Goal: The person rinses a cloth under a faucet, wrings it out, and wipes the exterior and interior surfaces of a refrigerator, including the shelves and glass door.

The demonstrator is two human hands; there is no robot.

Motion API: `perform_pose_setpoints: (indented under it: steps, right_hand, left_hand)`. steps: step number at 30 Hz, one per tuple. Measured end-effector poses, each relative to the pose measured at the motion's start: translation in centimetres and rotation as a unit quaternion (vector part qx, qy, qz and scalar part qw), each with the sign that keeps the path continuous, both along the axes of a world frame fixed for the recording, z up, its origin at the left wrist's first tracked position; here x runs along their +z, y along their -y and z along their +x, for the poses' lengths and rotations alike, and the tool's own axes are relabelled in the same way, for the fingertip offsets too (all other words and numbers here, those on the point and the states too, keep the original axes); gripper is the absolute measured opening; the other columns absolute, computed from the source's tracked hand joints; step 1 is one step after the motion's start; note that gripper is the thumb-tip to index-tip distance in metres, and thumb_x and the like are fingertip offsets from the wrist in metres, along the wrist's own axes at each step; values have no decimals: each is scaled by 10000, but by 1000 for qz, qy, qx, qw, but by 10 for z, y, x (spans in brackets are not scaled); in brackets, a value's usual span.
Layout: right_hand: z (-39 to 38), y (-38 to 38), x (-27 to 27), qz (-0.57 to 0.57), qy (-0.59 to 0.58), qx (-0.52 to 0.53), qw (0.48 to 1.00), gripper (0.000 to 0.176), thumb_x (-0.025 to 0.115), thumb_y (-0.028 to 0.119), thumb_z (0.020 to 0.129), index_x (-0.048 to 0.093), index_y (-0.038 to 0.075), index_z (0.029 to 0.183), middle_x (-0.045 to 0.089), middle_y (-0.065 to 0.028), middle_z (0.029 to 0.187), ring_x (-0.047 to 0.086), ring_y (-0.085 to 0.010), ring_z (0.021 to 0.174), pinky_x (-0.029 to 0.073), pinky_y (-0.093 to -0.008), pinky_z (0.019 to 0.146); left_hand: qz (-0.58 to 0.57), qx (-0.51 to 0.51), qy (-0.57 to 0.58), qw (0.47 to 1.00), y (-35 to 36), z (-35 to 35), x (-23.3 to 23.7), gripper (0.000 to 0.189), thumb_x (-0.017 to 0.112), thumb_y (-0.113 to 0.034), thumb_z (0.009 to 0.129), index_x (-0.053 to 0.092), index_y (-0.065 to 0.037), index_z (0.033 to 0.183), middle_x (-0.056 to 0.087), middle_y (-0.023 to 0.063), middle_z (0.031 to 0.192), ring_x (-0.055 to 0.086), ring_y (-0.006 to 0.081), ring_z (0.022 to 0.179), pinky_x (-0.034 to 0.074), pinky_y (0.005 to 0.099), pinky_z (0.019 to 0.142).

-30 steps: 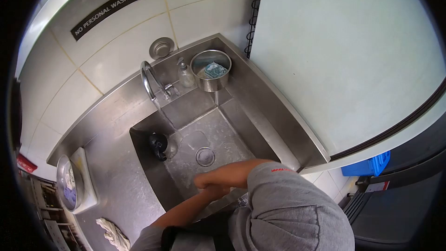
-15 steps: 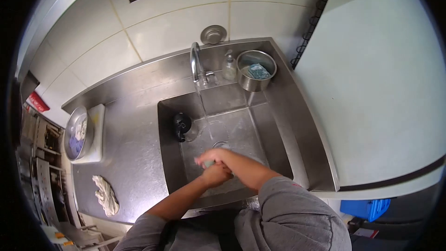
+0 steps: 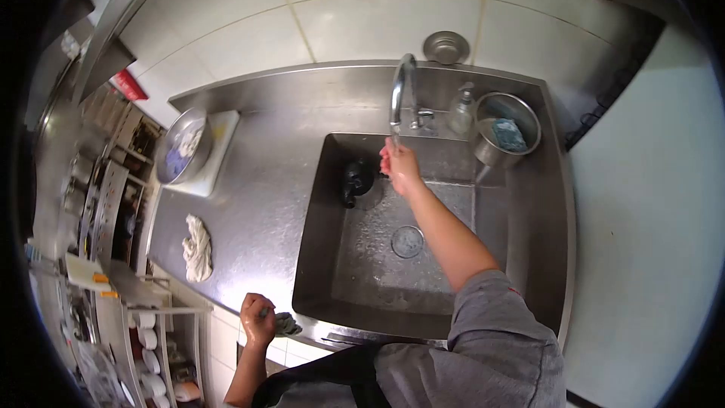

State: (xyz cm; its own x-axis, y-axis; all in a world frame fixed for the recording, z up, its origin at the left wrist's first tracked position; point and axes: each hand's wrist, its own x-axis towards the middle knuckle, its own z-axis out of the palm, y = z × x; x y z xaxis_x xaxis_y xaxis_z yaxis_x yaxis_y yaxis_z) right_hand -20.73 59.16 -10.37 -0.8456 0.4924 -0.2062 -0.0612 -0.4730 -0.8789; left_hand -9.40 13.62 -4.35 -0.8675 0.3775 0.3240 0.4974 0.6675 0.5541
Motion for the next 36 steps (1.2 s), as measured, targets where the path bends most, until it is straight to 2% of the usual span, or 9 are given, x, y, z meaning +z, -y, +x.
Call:
perform_pose_setpoints:
  steps: [7, 12, 15, 17, 20, 23, 31, 34, 36]
  right_hand:
    - [10, 19, 23, 286, -38, -140, 947, 306, 554, 262, 946, 568, 15, 765, 554, -8, 699, 482, -82, 621, 396, -256, 573]
    - [8, 23, 40, 250, -87, -220, 939, 298, 570, 252, 928, 631, 21, 749, 575, -25, 705, 485, -69, 640, 396, -250, 583]
    - [4, -14, 29, 366, 67, -154, 915, 308, 557, 287, 926, 667, 44, 772, 625, -104, 840, 570, -145, 767, 456, -315, 699]
    - [-27, -63, -19, 646, 46, -389, 655, 332, 572, 364, 899, 689, 67, 807, 628, -183, 1019, 575, -287, 984, 454, -412, 863]
    - [-35, -115, -50, 566, 292, -81, 766, 384, 586, 458, 860, 696, 91, 875, 578, -211, 1171, 479, -391, 1149, 403, -500, 950]
    - [-30, -123, -26, 430, 324, -40, 842, 399, 599, 504, 831, 686, 135, 956, 574, -183, 1196, 485, -379, 1160, 391, -525, 961]
    - [51, -22, -41, 566, 160, -212, 780, 558, 665, 381, 803, 494, 113, 1262, 166, -266, 1493, 302, -460, 1304, 333, -553, 1003]
    - [143, 56, -104, 572, 222, 21, 789, 468, 622, 247, 829, 506, 50, 1237, 409, -245, 1368, 426, -407, 1229, 373, -508, 989]
    - [194, 76, -124, 550, 350, 535, 537, 355, 595, 215, 812, 618, 34, 1116, 564, -152, 1238, 511, -346, 1166, 419, -507, 932]
  left_hand:
    - [-27, 114, -22, 993, 44, 49, 18, 189, 575, 103, 579, 591, -67, 662, 560, 103, 744, 576, 281, 705, 457, 359, 605]
    - [-73, 71, -56, 993, 44, 49, 25, 183, 585, 92, 562, 594, -61, 661, 573, 104, 760, 582, 277, 721, 469, 365, 606]
    - [-79, 61, -64, 993, 38, 47, 31, 180, 594, 84, 555, 599, -58, 664, 575, 102, 762, 582, 271, 724, 474, 365, 610]
    - [-72, 48, -74, 994, 33, 49, 37, 183, 546, 123, 584, 577, -37, 666, 543, 107, 767, 563, 256, 732, 453, 338, 621]
    - [-69, 48, -66, 994, 40, 51, 32, 183, 533, 123, 580, 572, -31, 669, 544, 109, 766, 564, 263, 736, 454, 344, 626]
    - [-65, 41, -65, 995, 46, 53, 32, 182, 529, 122, 572, 568, -26, 670, 544, 114, 759, 563, 266, 739, 454, 347, 631]
    - [-57, 4, -89, 994, 41, 38, 36, 181, 542, 91, 555, 578, -34, 681, 550, 125, 756, 558, 280, 719, 453, 372, 637]
    - [-36, -47, -66, 996, 30, 24, 33, 186, 534, 94, 560, 573, -39, 684, 544, 124, 779, 552, 273, 730, 449, 366, 654]
    - [-15, -100, -53, 994, 19, 11, 35, 190, 531, 98, 564, 570, -38, 691, 535, 117, 784, 548, 271, 746, 444, 356, 669]
